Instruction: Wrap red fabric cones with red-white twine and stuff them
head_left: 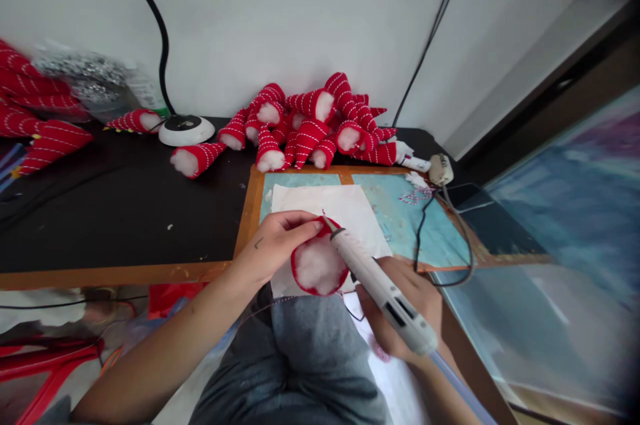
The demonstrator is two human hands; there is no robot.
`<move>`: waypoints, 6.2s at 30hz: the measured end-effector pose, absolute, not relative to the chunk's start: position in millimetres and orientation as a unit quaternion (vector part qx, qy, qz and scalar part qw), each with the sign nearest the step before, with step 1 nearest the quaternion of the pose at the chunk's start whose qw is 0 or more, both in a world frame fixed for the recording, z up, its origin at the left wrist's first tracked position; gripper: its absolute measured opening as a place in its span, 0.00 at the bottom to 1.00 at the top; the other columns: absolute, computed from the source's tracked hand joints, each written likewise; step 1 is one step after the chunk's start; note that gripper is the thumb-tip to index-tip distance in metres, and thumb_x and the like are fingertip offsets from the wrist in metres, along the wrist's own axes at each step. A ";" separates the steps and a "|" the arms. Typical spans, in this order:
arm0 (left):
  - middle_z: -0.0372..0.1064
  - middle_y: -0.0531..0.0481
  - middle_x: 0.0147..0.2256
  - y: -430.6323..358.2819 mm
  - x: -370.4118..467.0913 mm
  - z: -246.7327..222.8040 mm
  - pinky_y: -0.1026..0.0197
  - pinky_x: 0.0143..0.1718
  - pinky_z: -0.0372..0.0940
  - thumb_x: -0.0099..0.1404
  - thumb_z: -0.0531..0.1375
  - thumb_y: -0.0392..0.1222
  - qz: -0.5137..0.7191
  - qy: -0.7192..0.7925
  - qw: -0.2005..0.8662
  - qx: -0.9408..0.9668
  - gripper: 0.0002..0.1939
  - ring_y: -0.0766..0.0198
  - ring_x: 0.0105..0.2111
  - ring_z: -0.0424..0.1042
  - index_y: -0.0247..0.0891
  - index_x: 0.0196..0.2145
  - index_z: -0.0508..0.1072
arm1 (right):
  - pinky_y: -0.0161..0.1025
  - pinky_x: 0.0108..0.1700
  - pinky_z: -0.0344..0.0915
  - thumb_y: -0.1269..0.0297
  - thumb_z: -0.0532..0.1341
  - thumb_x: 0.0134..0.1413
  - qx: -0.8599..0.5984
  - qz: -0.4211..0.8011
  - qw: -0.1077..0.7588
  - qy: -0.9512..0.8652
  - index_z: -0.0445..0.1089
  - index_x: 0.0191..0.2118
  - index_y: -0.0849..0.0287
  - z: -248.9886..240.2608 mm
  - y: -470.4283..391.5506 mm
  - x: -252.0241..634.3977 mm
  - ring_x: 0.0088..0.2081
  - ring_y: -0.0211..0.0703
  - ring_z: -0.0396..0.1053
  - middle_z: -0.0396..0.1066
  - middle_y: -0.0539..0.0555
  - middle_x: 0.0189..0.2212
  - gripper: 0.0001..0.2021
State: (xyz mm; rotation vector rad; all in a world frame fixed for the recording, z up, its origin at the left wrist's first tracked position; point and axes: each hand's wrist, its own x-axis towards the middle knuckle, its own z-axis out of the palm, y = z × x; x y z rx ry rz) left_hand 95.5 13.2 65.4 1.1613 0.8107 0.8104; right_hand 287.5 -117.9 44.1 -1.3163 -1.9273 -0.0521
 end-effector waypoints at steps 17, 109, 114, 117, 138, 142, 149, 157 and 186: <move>0.81 0.50 0.34 14.1 92.8 60.6 0.66 0.38 0.67 0.55 0.74 0.48 0.369 0.345 0.705 0.498 0.10 0.65 0.34 0.74 0.40 0.32 0.84 | 0.38 0.31 0.57 0.68 0.56 0.65 -0.508 -0.101 0.382 -0.766 0.61 0.35 0.58 44.2 -120.6 287.2 0.29 0.40 0.62 0.64 0.51 0.30 0.05; 0.77 0.50 0.33 9.5 89.5 61.3 0.65 0.33 0.64 0.55 0.73 0.49 0.339 0.318 0.734 0.495 0.13 0.64 0.32 0.72 0.38 0.34 0.82 | 0.59 0.66 0.56 0.73 0.56 0.57 -0.429 -0.102 0.431 -0.787 0.75 0.56 0.49 68.4 -63.5 272.4 0.46 0.46 0.77 0.78 0.53 0.48 0.23; 0.78 0.49 0.33 9.5 88.8 63.4 0.64 0.35 0.65 0.53 0.74 0.51 0.336 0.336 0.723 0.502 0.15 0.63 0.32 0.72 0.37 0.33 0.82 | 0.55 0.64 0.61 0.72 0.58 0.64 -0.414 -0.011 0.523 -0.745 0.75 0.56 0.48 68.0 -68.5 272.4 0.53 0.48 0.74 0.75 0.54 0.54 0.19; 0.78 0.49 0.34 9.2 88.7 64.2 0.64 0.36 0.65 0.54 0.73 0.50 0.341 0.336 0.706 0.522 0.14 0.63 0.32 0.73 0.38 0.32 0.82 | 0.52 0.61 0.66 0.71 0.64 0.65 -0.437 0.048 0.600 -0.668 0.79 0.45 0.49 69.6 -68.0 270.7 0.47 0.46 0.76 0.79 0.51 0.43 0.10; 0.78 0.51 0.36 2.5 81.9 70.5 0.60 0.42 0.60 0.64 0.66 0.47 0.367 0.358 0.541 0.667 0.09 0.60 0.37 0.71 0.40 0.35 0.82 | 0.35 0.48 0.72 0.58 0.64 0.67 -0.384 0.401 0.606 -0.570 0.64 0.57 0.50 63.5 -63.5 258.3 0.44 0.37 0.73 0.71 0.53 0.53 0.16; 0.78 0.51 0.35 2.7 82.1 70.5 0.59 0.42 0.61 0.63 0.66 0.48 0.367 0.361 0.552 0.656 0.09 0.60 0.36 0.70 0.40 0.35 0.82 | 0.35 0.51 0.70 0.53 0.63 0.68 -0.402 0.387 0.617 -0.555 0.69 0.56 0.48 61.3 -66.1 259.7 0.49 0.39 0.73 0.72 0.51 0.53 0.14; 0.79 0.52 0.39 0.5 70.4 68.3 0.63 0.43 0.66 0.67 0.67 0.46 0.408 0.317 0.507 0.690 0.06 0.62 0.40 0.75 0.45 0.39 0.84 | 0.32 0.42 0.71 0.61 0.68 0.64 -0.524 0.184 0.520 -0.649 0.75 0.45 0.55 62.2 -76.4 256.7 0.38 0.36 0.74 0.77 0.49 0.39 0.07; 0.81 0.52 0.41 -8.0 33.8 80.4 0.66 0.45 0.70 0.67 0.69 0.42 0.422 0.263 0.404 0.768 0.06 0.63 0.42 0.78 0.48 0.42 0.83 | 0.28 0.39 0.73 0.75 0.65 0.63 -0.490 0.055 0.548 -0.676 0.75 0.41 0.59 71.5 -72.4 247.5 0.36 0.33 0.74 0.77 0.50 0.36 0.04; 0.77 0.45 0.46 -1.4 63.3 25.1 0.53 0.53 0.73 0.46 0.79 0.45 0.634 0.369 0.585 0.347 0.37 0.54 0.48 0.78 0.40 0.51 0.71 | 0.32 0.24 0.58 0.61 0.54 0.73 -0.574 -0.011 0.493 -0.654 0.67 0.28 0.58 15.7 -98.6 305.8 0.18 0.34 0.64 0.64 0.45 0.16 0.19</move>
